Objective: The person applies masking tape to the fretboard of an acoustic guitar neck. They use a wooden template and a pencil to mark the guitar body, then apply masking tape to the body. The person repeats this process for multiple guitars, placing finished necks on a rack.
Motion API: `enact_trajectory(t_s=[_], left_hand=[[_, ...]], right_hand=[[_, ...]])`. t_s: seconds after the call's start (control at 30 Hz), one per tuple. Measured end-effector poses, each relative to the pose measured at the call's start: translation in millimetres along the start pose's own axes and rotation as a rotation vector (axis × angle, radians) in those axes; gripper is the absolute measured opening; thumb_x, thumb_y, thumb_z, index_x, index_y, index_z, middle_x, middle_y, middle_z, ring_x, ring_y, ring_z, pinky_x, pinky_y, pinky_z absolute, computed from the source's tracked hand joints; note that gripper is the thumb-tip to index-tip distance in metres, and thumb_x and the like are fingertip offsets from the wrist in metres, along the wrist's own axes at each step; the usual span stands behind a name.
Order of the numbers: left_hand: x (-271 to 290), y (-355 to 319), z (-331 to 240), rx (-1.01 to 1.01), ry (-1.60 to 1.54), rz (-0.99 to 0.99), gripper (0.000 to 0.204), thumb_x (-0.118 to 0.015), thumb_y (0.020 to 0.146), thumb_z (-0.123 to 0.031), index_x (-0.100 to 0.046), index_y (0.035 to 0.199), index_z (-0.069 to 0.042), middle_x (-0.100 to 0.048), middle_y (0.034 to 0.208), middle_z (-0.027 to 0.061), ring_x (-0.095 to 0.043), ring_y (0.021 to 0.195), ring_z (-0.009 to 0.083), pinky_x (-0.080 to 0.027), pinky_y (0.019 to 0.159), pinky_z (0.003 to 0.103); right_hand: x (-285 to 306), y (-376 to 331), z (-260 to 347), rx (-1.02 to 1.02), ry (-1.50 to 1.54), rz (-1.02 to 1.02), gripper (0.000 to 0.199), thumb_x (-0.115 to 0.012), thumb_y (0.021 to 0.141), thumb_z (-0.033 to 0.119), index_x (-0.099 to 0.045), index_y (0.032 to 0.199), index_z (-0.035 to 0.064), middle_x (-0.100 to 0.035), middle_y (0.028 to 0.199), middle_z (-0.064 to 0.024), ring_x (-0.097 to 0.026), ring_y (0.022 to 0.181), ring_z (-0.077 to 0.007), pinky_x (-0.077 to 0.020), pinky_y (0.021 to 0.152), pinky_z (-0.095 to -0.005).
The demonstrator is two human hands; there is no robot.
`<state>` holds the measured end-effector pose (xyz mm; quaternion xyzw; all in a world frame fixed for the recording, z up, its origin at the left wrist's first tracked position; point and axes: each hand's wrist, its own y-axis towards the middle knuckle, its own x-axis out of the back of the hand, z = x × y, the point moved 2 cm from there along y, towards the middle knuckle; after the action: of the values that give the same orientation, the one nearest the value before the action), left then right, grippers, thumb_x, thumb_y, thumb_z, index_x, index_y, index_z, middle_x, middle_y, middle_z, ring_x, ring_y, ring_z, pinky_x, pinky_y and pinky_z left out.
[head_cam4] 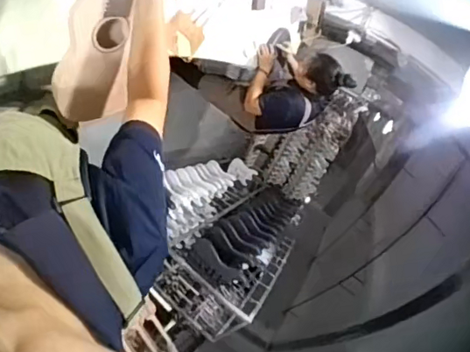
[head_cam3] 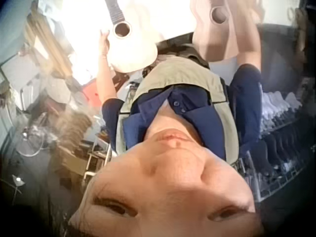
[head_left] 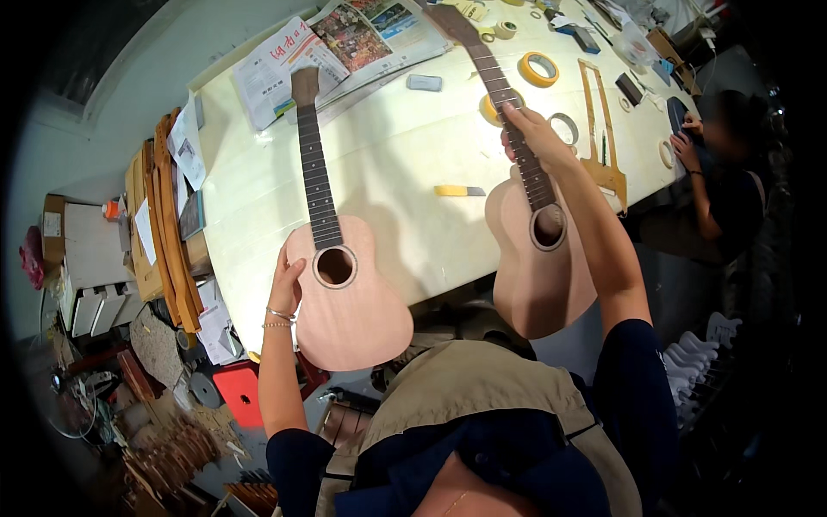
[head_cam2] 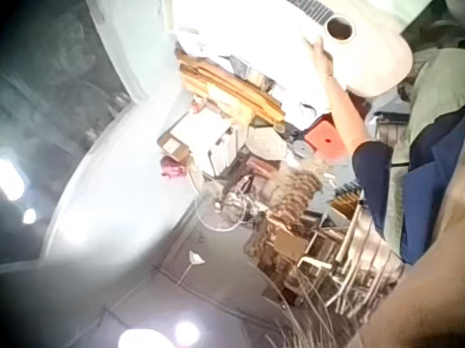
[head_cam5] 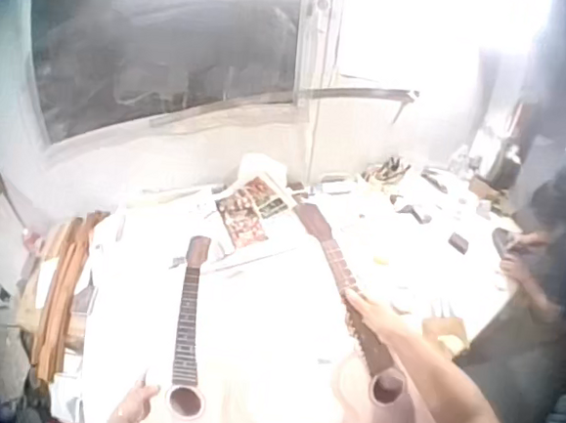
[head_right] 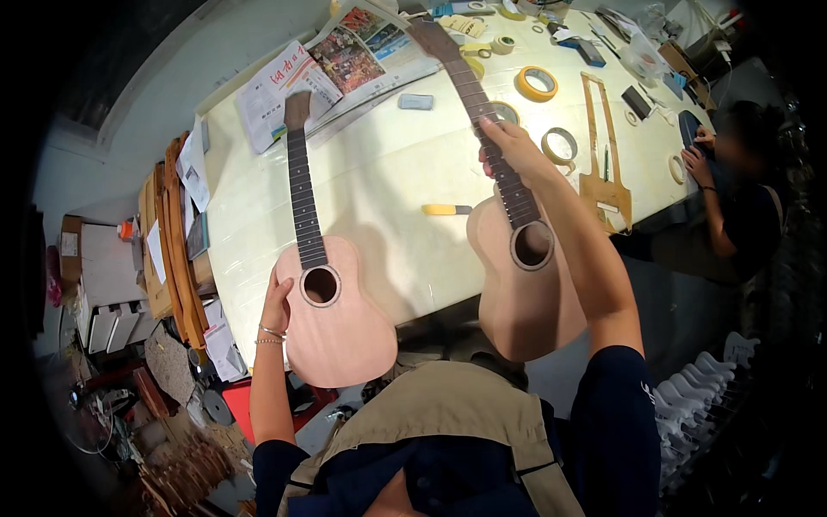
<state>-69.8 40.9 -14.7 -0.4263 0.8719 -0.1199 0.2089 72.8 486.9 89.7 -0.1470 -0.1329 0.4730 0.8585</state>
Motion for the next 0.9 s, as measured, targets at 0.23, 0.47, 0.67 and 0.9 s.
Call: enact_trajectory(t_s=[0.23, 0.47, 0.67, 0.9], left_hand=[[-137, 28, -26, -0.581, 1.5, -0.406, 0.052, -0.069, 0.073, -0.021, -0.054, 0.123, -0.012, -0.051, 0.118, 0.013, -0.044, 0.11, 0.0319, -0.035, 0.092, 0.047], [-241, 123, 77, -0.676, 1.544, -0.099, 0.03, -0.061, 0.078, -0.026, -0.057, 0.101, -0.005, -0.056, 0.096, 0.0125, -0.051, 0.093, 0.029, -0.04, 0.08, 0.043], [-195, 105, 70, -0.2, 1.844, -0.612, 0.034, -0.061, 0.082, -0.036, -0.055, 0.087, -0.002, -0.054, 0.089, 0.014, -0.051, 0.087, 0.0302, -0.042, 0.078, 0.042], [-229, 42, 62, -0.147, 1.156, -0.459, 0.045, -0.053, 0.091, -0.027, -0.045, 0.123, 0.004, -0.051, 0.106, 0.0185, -0.048, 0.098, 0.0315, -0.039, 0.088, 0.042]], right_hand=[[-16, 63, -45, -0.105, 0.164, 0.151, 0.032, -0.051, 0.094, 0.036, -0.048, 0.093, 0.0034, -0.055, 0.068, -0.0066, -0.052, 0.046, -0.0125, -0.0432, 0.041, -0.0249], [-37, 122, -67, -0.145, 0.097, 0.171, 0.041, -0.049, 0.094, 0.039, -0.053, 0.102, -0.0014, -0.057, 0.07, -0.0093, -0.054, 0.05, -0.0146, -0.0477, 0.046, -0.027], [34, 92, -75, 0.438, -0.448, -0.219, 0.039, -0.052, 0.091, 0.037, -0.06, 0.101, -0.0004, -0.062, 0.096, -0.0201, -0.059, 0.091, -0.0353, -0.0452, 0.081, -0.0415], [265, 56, -150, -0.162, -1.407, -0.896, 0.043, -0.049, 0.089, 0.03, -0.05, 0.121, 0.0013, -0.065, 0.093, -0.0105, -0.062, 0.081, -0.0278, -0.0466, 0.069, -0.0372]])
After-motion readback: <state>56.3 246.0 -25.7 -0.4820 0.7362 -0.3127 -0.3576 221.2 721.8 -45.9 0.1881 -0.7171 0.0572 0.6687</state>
